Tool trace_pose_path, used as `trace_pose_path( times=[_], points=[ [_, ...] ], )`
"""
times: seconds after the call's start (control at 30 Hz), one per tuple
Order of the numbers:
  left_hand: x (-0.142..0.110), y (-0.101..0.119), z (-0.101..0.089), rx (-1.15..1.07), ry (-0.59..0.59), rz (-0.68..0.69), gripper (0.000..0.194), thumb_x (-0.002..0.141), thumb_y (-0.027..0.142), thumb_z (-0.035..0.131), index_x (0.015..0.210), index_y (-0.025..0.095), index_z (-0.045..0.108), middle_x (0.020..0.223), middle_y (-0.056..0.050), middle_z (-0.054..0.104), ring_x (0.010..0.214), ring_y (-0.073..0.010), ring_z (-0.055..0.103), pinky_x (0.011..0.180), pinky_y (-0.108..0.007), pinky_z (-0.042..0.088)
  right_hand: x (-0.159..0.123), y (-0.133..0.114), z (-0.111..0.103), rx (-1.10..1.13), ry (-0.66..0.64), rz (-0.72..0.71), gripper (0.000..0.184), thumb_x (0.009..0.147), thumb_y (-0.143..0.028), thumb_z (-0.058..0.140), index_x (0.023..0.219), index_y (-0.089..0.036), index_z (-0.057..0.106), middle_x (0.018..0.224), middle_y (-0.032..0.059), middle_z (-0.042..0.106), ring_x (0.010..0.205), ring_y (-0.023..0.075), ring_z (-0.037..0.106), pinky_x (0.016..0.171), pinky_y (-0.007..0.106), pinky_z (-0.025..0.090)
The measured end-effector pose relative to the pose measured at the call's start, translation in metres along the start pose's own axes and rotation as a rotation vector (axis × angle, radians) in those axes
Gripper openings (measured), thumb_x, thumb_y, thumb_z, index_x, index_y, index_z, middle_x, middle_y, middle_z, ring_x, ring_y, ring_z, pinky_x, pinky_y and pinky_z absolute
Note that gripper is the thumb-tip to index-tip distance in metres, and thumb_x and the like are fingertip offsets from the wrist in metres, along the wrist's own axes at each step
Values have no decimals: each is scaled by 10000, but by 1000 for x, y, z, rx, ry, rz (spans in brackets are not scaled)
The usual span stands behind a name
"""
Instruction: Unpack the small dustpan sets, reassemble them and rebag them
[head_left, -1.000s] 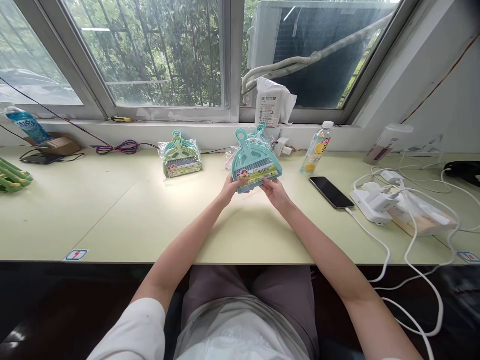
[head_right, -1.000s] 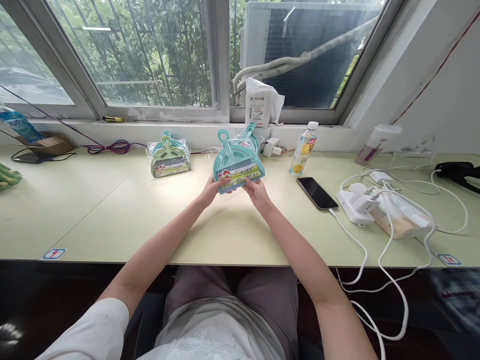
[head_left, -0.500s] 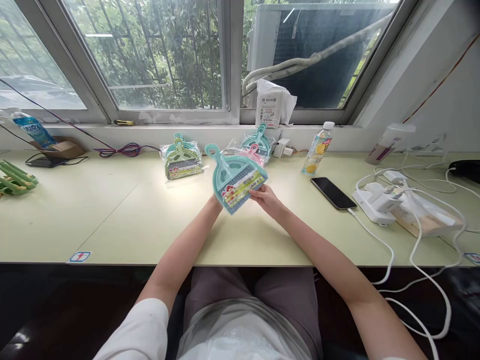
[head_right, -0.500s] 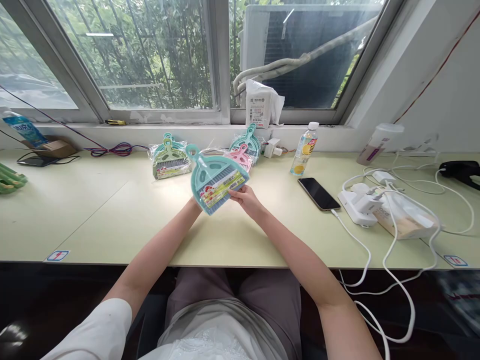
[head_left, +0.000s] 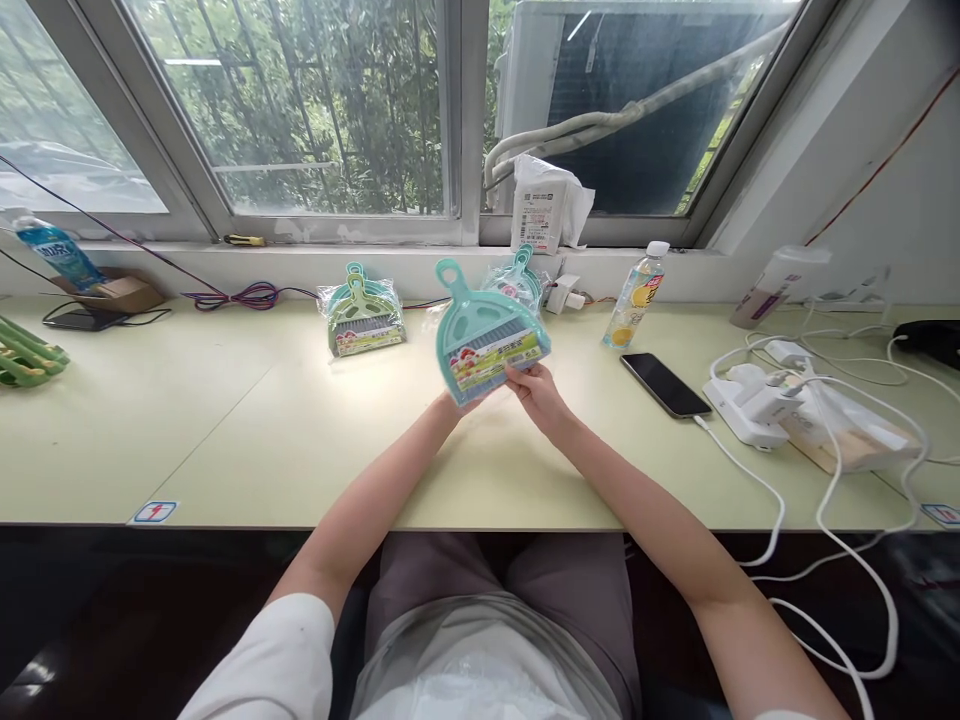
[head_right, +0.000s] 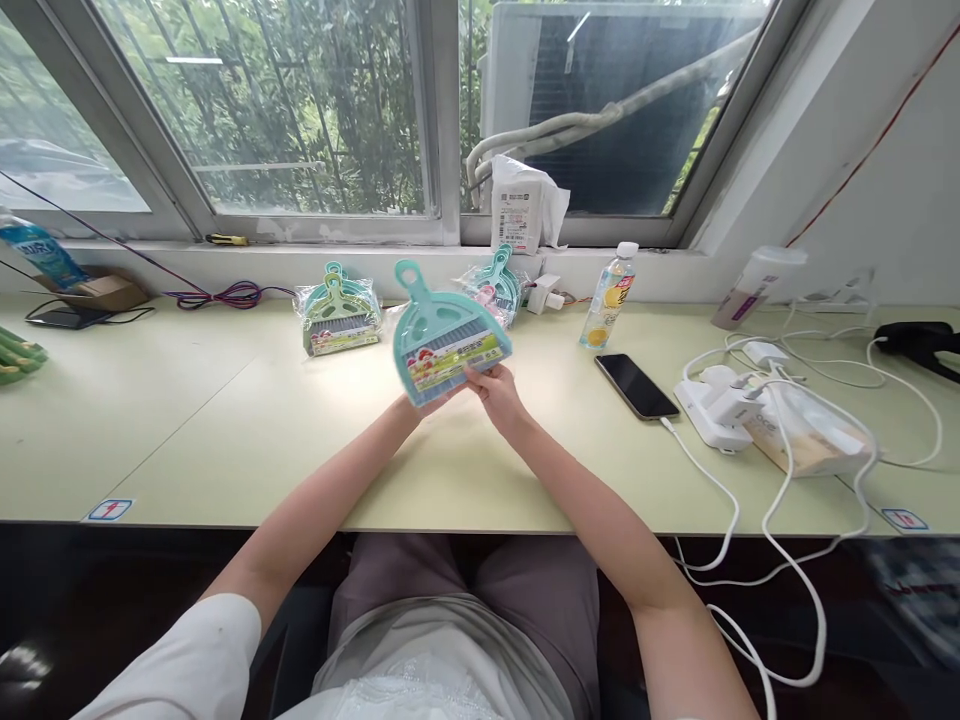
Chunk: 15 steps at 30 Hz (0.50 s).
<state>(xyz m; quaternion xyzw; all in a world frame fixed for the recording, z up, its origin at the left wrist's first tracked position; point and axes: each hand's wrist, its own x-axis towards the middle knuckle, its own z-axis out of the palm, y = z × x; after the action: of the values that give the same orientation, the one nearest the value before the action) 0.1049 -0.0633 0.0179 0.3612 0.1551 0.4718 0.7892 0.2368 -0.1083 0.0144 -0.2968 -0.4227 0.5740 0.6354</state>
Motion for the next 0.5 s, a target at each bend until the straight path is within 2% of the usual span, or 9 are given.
trace_pose_path(
  times=[0.07,0.17,0.27,0.33,0.4,0.5],
  points=[
    [0,10,0,-13,24,79,533,941,492,286,1285,168,533,1255,-105,623,1287,-302,472,1086,-508,341,6,-5,-10,32,77,-67,393,592,-273,819,953,-216,673,1053,39,718,1195,271,573,1054,431,475],
    [-1,17,5,56,-8,97,589,899,587,381,1321,194,499,1268,-94,616,1276,-314,482,1068,-502,376,12,-6,-22,53,182,-119,473,590,-244,816,1033,-243,651,1069,12,712,1188,244,582,1057,399,480],
    [-4,9,11,183,11,114,516,877,433,556,1355,272,447,1298,-39,595,1269,-250,499,1084,-439,380,16,-4,-29,37,255,-137,475,611,-243,797,1058,-257,637,1072,3,711,1172,232,593,1036,386,502],
    [-4,0,13,232,8,106,534,857,330,613,1359,296,432,1328,-24,570,1262,-214,505,1088,-414,379,18,-3,-32,22,279,-145,454,620,-236,783,1050,-256,637,1076,4,711,1169,227,594,1034,378,505],
    [-3,-5,12,242,-20,81,515,856,327,615,1343,292,452,1344,-32,558,1263,-215,502,1078,-425,388,19,-3,-34,15,283,-152,435,620,-226,775,1034,-252,643,1079,4,711,1174,227,591,1039,375,499],
    [0,-4,7,232,-11,87,463,871,429,567,1293,246,516,1312,-54,585,1272,-252,490,1067,-445,394,20,-5,-34,20,266,-140,401,619,-224,777,1001,-241,655,1070,9,715,1180,235,587,1051,389,488]
  ],
)
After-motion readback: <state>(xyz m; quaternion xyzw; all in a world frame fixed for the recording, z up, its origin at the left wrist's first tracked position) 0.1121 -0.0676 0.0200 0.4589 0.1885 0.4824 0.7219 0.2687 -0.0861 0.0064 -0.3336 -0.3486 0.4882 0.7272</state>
